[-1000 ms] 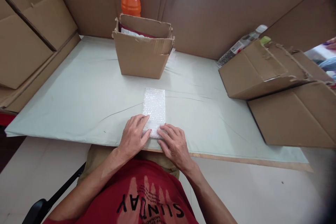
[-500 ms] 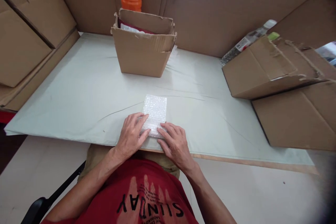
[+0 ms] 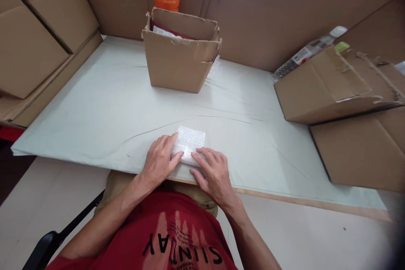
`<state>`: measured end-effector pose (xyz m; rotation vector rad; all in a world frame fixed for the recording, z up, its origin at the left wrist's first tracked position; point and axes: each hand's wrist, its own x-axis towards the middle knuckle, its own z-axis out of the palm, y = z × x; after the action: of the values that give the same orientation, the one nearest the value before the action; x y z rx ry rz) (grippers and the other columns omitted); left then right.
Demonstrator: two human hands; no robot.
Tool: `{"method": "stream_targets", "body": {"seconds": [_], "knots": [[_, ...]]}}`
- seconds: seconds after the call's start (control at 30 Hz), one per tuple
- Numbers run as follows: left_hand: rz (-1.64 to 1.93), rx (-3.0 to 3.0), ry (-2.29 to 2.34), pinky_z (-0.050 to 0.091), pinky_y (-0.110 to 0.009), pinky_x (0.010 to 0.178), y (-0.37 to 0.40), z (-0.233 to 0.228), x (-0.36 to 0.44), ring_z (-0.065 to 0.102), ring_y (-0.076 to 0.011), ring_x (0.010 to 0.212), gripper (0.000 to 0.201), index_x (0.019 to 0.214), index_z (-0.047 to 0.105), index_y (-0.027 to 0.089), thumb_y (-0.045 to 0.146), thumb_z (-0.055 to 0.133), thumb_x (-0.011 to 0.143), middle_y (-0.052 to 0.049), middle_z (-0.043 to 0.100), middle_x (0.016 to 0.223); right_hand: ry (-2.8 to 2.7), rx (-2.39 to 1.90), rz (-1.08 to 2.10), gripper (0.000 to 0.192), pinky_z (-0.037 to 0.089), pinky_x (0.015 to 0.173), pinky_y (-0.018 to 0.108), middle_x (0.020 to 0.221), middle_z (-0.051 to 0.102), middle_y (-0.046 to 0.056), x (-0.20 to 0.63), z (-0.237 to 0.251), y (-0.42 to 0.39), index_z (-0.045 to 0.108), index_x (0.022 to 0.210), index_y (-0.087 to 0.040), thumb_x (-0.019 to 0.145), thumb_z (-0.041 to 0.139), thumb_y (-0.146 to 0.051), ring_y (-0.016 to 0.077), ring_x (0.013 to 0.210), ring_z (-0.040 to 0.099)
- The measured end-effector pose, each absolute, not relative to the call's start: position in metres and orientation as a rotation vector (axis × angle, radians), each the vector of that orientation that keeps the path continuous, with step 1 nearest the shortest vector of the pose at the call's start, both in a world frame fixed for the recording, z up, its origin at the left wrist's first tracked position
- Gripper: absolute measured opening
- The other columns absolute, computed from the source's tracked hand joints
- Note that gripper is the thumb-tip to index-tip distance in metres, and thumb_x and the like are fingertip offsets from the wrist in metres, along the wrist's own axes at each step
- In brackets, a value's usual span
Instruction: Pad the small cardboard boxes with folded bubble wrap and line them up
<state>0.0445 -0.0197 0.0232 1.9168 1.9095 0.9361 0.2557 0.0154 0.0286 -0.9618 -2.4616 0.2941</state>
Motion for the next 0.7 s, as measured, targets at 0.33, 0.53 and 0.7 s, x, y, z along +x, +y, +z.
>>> {"method": "stream_targets", "body": {"seconds": [0.33,0.53,0.7], "knots": [[1.276,0.714,1.297,0.054,-0.036,0.093,-0.045,0.037,0.058,0.065,-0.0219,0.106,0.088,0.155,0.021,0.015,0.033,0.067,0.082,-0.012,0.065,0.120,-2.058,-1.145,0.921,0.023,0.055,0.087,0.037,0.105,0.075,0.006,0.240,0.033,0.012,0.071,0.113,-0.025,0.095,0.060,-0.035,0.0228,0.098,0.068],[1.302,0.803,1.318,0.053,-0.038,0.097,-0.046,0.036,0.066,0.067,-0.0223,0.103,0.086,0.157,0.024,0.020,0.026,0.066,0.083,-0.009,0.068,0.119,-2.044,-1.122,1.050,0.058,0.050,0.103,0.043,0.138,0.063,0.013,0.249,0.041,0.019,0.059,0.136,-0.022,0.085,0.071,-0.047,0.0289,0.124,0.061],[1.301,1.363,1.547,0.054,-0.039,0.096,-0.024,0.045,0.044,0.066,-0.0227,0.106,0.066,0.149,0.040,0.020,0.029,0.065,0.088,-0.011,0.067,0.120,-1.966,-1.173,1.190,0.028,0.055,0.082,0.029,0.100,0.077,0.006,0.251,0.043,0.032,0.073,0.104,-0.019,0.088,0.066,-0.041,0.0212,0.090,0.071]]}}
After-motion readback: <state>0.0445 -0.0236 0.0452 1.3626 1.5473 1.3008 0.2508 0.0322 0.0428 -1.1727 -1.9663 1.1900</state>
